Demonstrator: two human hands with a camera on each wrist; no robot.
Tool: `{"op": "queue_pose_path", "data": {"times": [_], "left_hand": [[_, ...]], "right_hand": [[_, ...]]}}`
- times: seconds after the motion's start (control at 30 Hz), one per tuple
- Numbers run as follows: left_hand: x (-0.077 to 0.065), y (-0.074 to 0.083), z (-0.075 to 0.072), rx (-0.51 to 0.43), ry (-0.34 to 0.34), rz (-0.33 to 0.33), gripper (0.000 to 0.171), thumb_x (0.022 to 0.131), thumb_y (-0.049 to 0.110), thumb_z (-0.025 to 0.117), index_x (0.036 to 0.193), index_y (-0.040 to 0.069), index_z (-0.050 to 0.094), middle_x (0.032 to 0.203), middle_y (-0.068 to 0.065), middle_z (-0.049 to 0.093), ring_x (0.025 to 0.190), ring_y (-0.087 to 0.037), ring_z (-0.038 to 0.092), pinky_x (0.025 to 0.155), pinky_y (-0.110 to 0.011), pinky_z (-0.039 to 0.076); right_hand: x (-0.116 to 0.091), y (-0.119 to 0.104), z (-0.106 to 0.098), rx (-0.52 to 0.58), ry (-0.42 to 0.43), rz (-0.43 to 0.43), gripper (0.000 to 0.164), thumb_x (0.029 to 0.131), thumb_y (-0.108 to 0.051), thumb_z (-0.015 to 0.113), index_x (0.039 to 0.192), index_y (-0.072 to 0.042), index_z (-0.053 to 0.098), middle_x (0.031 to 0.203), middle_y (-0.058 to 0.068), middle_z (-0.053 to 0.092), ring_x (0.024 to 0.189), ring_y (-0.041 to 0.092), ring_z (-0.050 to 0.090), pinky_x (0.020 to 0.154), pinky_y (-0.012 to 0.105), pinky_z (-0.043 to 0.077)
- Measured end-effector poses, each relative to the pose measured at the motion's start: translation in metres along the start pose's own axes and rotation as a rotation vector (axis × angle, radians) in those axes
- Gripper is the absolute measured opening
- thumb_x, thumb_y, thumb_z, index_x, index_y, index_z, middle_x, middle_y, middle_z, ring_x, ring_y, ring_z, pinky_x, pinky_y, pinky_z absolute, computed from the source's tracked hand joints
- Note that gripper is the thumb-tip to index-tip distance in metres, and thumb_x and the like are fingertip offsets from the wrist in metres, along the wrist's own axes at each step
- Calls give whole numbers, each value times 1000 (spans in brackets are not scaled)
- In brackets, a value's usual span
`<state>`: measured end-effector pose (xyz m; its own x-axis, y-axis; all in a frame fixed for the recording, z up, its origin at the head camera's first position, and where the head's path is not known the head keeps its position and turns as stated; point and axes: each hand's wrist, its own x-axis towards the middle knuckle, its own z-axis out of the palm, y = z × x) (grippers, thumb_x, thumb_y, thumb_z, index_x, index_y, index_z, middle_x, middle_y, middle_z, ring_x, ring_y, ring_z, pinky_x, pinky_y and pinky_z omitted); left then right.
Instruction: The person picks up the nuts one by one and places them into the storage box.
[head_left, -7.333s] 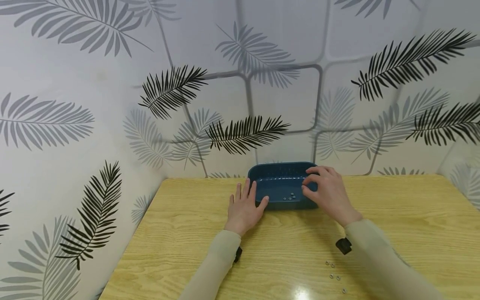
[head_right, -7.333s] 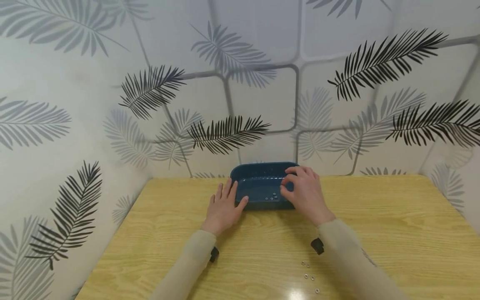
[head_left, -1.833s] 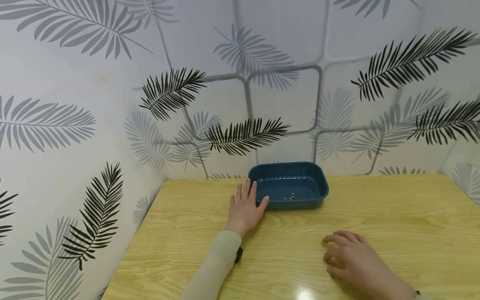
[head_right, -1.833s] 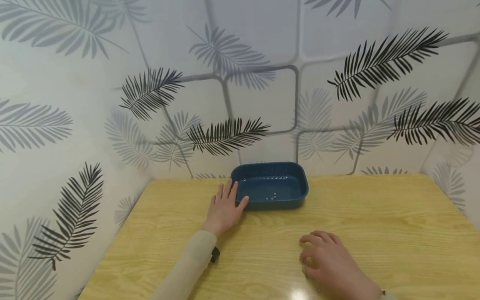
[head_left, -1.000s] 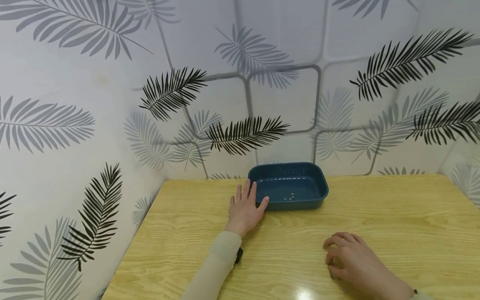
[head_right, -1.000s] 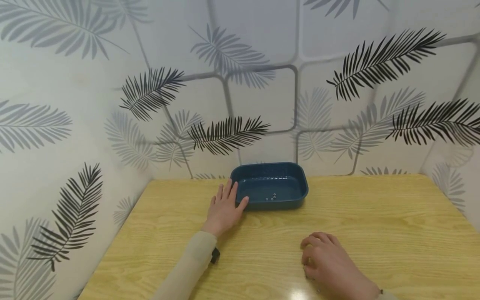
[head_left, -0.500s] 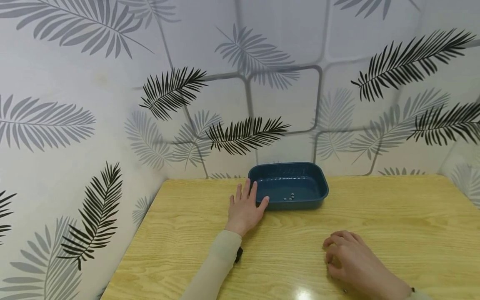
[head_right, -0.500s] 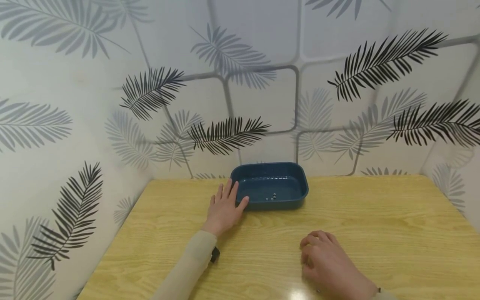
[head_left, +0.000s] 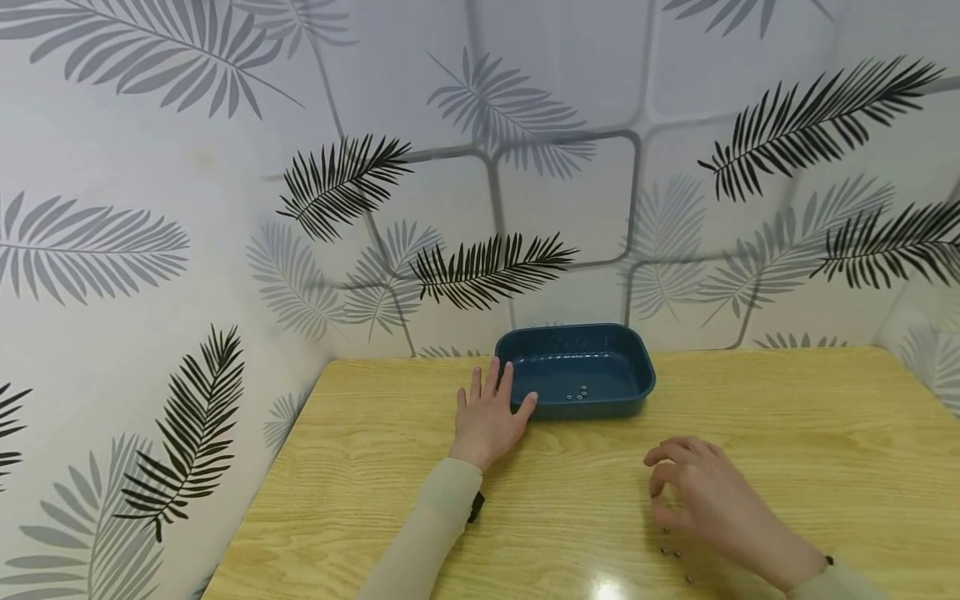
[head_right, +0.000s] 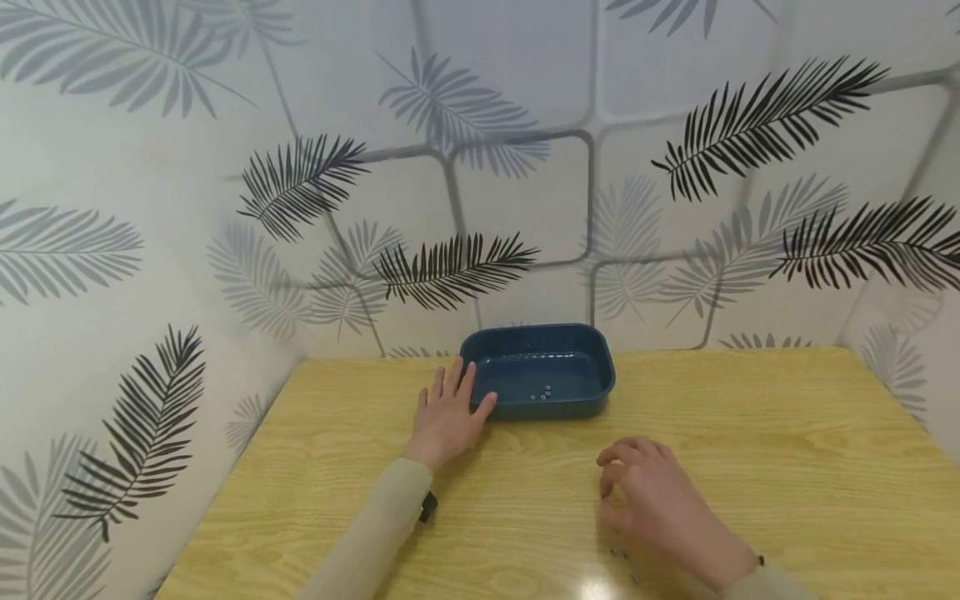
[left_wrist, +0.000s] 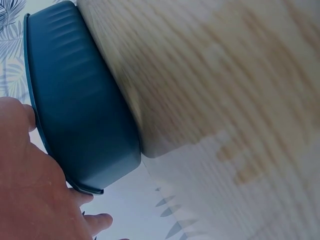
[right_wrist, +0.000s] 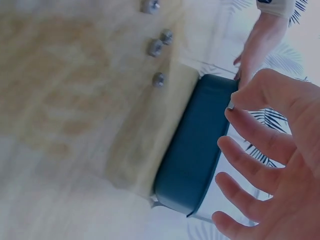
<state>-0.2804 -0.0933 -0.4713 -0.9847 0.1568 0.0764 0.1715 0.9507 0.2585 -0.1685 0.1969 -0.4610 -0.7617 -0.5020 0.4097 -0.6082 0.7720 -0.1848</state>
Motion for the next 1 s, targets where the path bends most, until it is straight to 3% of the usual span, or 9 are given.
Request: {"op": "queue_pose_path", "data": {"times": [0.13, 0.33, 0.53, 0.73, 1.0], "left_hand": [[0, 0, 0, -6, -2, -3, 75, 101, 64, 28, 160, 20, 17, 165, -4, 7, 150, -32, 4, 115, -59, 12], [1, -1, 2, 4, -3, -4, 75, 100, 65, 27, 160, 20, 17, 165, -4, 6, 150, -32, 4, 115, -59, 13], [1, -1, 3, 7, -9, -9, 75, 100, 66, 25, 160, 21, 15, 165, -3, 4, 150, -31, 3, 116, -58, 13], [2, -1, 4, 12, -6, -16, 76, 100, 66, 24, 160, 22, 14, 165, -1, 3, 150, -30, 2, 116, -57, 13], [2, 0, 3, -1, -13, -17, 75, 100, 66, 26, 160, 22, 14, 165, -2, 3, 150, -30, 2, 116, -57, 13]], "right_hand": [[6, 0, -3, 35, 17, 16, 23, 70, -11, 74, 68, -31, 63, 106, 0, 65, 101, 31, 56, 85, 56, 46], [17, 3, -4, 33, 121, -20, 21, 69, -11, 75, 70, -29, 64, 106, 3, 66, 100, 32, 58, 82, 55, 47], [28, 4, -6, 38, 137, 7, 18, 71, -12, 78, 72, -26, 66, 108, 6, 66, 101, 33, 57, 81, 58, 46], [40, 8, -8, 37, 219, -30, 17, 70, -8, 77, 73, -21, 68, 109, 9, 66, 100, 35, 56, 80, 58, 45], [52, 16, -7, 45, 211, -4, 13, 75, -10, 75, 76, -21, 69, 112, 10, 65, 104, 36, 54, 85, 58, 43]]}}
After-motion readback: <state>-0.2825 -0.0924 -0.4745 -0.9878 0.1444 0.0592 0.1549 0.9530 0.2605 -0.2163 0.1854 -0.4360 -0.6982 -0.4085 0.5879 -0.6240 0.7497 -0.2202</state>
